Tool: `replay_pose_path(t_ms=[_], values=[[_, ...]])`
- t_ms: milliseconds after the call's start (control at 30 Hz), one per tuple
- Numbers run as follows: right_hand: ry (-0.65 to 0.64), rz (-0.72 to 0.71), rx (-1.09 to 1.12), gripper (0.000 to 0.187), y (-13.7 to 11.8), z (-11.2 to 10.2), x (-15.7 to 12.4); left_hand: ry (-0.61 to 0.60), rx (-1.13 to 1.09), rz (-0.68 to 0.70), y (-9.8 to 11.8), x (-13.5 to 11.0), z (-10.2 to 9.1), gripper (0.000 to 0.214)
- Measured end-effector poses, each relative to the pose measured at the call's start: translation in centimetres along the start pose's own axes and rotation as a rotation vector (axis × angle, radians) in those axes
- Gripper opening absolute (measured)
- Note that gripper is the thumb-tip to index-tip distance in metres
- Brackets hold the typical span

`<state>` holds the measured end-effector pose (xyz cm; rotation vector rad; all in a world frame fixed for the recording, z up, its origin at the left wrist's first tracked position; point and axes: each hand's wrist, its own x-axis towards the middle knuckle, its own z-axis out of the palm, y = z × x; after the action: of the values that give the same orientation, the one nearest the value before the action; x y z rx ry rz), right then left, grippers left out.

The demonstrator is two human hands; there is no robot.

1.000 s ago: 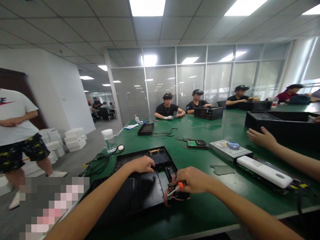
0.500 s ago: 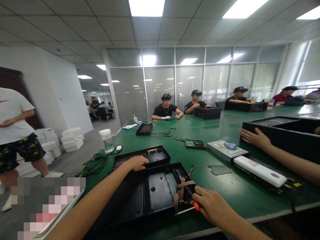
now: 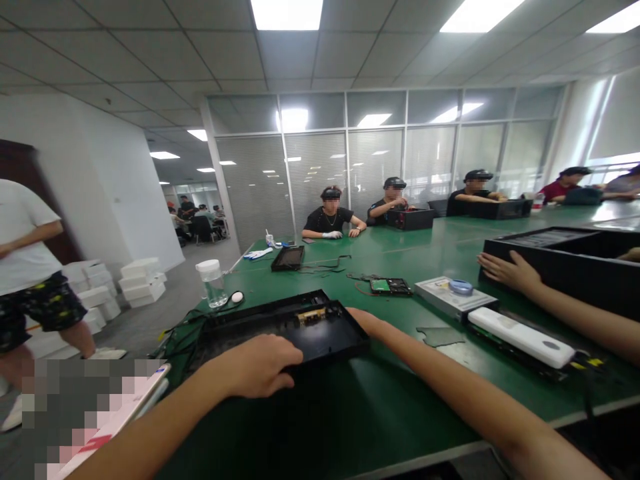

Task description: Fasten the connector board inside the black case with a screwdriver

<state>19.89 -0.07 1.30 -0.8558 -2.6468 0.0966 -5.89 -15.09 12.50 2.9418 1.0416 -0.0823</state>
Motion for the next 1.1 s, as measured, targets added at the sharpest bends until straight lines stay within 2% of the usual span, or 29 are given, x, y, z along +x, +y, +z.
replay_pose_path(t_ms=[167, 300, 433, 500, 600, 667, 700, 767, 833, 900, 1000, 1100], values=[[-0.005, -0.051, -0.207, 0.044, 2.2, 0.1, -1.6, -0.061, -0.012, 0.006, 1.1, -1.3, 3.5, 0.011], [0.026, 0.014, -0.388, 0.028, 6.2, -0.8, -3.7, -0.114, 0.014, -0.031, 1.2, -0.5, 5.3, 0.015], [0.120, 0.097, -0.337, 0.026, 9.0, -1.3, -4.9, -0.152, 0.013, -0.060, 1.2, 0.9, 6.6, 0.022], [0.169, 0.110, -0.264, 0.025, 9.0, -1.2, -5.1, -0.214, 0.030, -0.113, 0.7, 1.8, 6.6, 0.026], [0.185, 0.144, -0.176, 0.024, 7.7, -1.0, -4.7, -0.351, 0.029, -0.218, -0.6, 3.7, 5.8, 0.039], [0.177, 0.164, -0.153, 0.031, 6.6, -0.9, -4.2, -0.365, -0.032, -0.222, -1.9, 5.6, 5.0, 0.048], [0.175, 0.166, -0.151, 0.034, 6.2, -0.8, -3.9, -0.327, -0.065, -0.193, -2.5, 6.8, 4.7, 0.049], [0.185, 0.162, -0.151, 0.036, 5.6, -0.6, -3.6, -0.171, -0.042, -0.132, -3.7, 9.3, 4.8, 0.037], [0.199, 0.167, -0.142, 0.037, 5.5, -0.3, -3.5, 0.037, 0.062, -0.101, -4.6, 11.7, 5.7, 0.026], [0.204, 0.188, -0.123, 0.038, 5.7, 0.1, -3.6, 0.180, 0.145, -0.060, -5.2, 13.5, 7.4, 0.023], [0.213, 0.227, -0.095, 0.039, 6.2, 0.5, -3.8, 0.271, 0.252, -0.020, -5.7, 14.8, 9.9, 0.019], [0.260, 0.242, -0.103, 0.040, 6.4, 0.7, -3.9, 0.314, 0.299, 0.002, -6.2, 14.9, 11.5, 0.018]])
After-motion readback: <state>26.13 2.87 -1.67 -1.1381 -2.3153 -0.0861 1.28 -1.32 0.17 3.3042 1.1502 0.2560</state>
